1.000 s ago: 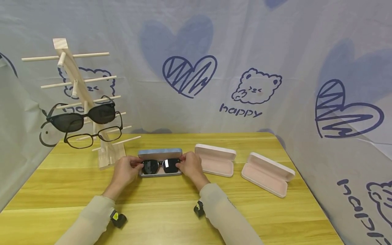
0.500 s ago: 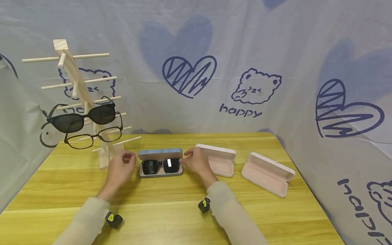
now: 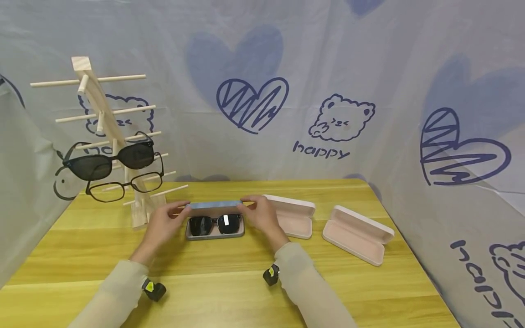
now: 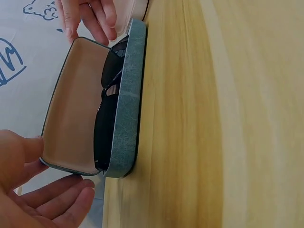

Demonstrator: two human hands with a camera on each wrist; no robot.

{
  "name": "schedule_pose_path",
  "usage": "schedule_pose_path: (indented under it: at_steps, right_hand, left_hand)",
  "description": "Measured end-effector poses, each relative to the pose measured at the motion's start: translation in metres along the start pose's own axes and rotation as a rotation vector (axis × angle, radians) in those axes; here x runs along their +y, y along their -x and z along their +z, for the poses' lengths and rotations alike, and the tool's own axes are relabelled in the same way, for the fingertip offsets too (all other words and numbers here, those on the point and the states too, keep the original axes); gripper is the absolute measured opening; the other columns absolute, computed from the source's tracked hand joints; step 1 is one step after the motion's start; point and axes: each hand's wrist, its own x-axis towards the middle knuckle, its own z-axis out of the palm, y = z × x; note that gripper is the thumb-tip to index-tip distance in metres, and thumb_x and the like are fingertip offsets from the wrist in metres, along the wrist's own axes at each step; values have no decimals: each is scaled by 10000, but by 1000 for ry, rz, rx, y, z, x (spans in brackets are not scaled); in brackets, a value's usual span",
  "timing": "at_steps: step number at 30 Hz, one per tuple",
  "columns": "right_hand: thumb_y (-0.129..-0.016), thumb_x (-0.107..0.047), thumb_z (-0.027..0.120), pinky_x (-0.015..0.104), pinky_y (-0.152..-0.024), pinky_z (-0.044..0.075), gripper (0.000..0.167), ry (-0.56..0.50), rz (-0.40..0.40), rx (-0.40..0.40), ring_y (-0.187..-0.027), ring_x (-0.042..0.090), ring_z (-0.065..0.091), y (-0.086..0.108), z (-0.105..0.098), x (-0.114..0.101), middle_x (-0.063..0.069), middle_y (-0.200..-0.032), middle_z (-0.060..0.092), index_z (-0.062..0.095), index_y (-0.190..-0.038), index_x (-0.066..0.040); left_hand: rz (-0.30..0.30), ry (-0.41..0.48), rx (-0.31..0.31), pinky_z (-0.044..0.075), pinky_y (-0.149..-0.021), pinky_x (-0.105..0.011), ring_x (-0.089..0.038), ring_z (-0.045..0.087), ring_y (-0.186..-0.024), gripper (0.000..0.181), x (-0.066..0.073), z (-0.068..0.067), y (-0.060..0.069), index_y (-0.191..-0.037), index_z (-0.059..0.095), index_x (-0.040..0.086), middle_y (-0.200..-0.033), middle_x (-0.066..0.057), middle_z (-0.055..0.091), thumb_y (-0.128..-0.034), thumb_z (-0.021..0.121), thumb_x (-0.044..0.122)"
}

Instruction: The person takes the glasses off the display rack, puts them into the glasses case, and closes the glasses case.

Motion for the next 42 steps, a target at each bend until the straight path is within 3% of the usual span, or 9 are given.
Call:
schedule_pose_path:
  at_steps: [12, 19, 23, 30, 42]
  right_hand:
    - [-966, -227, 738, 210, -571, 508, 215, 8, 45, 43, -845, 346, 769, -1, 6, -6, 151, -948, 800, 791, -1094, -62]
    - [-965, -225, 741, 222, -558, 467, 214, 61, 45, 46, -788, 197, 749, 2, 6, -6, 111, -919, 808, 804, -1132, -105]
    - [-948, -225, 765, 229, -604, 503, 193, 85, 35, 50, -842, 211, 761, 4, 6, -6, 90, -964, 815, 817, -1105, -124]
    - [-940, -187, 774, 342, -750, 620, 157, 64, 42, 30, -962, 261, 780, 9, 6, -8, 116, -1071, 799, 806, -1072, -109]
    - [-906, -86, 793, 341, -793, 641, 116, 50, 12, 19, -949, 276, 785, 16, 8, -6, 149, -1029, 791, 787, -1006, -26]
  left_hand:
    - [-36, 20, -22, 583, -983, -513, -371, 714, -1158, 370, 0, -4, 4, -1308, 706, 30, -1302, -192, 712, -1037, 645, 273]
    - [-41, 23, -21, 595, -962, -492, -349, 733, -1122, 349, 1, -4, 7, -1288, 720, 37, -1257, -177, 736, -1016, 679, 251]
    - [-37, 24, -25, 599, -956, -487, -343, 734, -1122, 343, 1, -4, 9, -1289, 720, 42, -1259, -171, 736, -1016, 680, 245]
    - [-5, 25, -11, 607, -926, -493, -350, 754, -1063, 314, 1, -4, 13, -1249, 738, 18, -1177, -190, 762, -995, 707, 200]
    - [7, 12, -29, 628, -871, -443, -353, 764, -1024, 268, -1, -4, 20, -1183, 759, -20, -1122, -212, 771, -953, 749, 118]
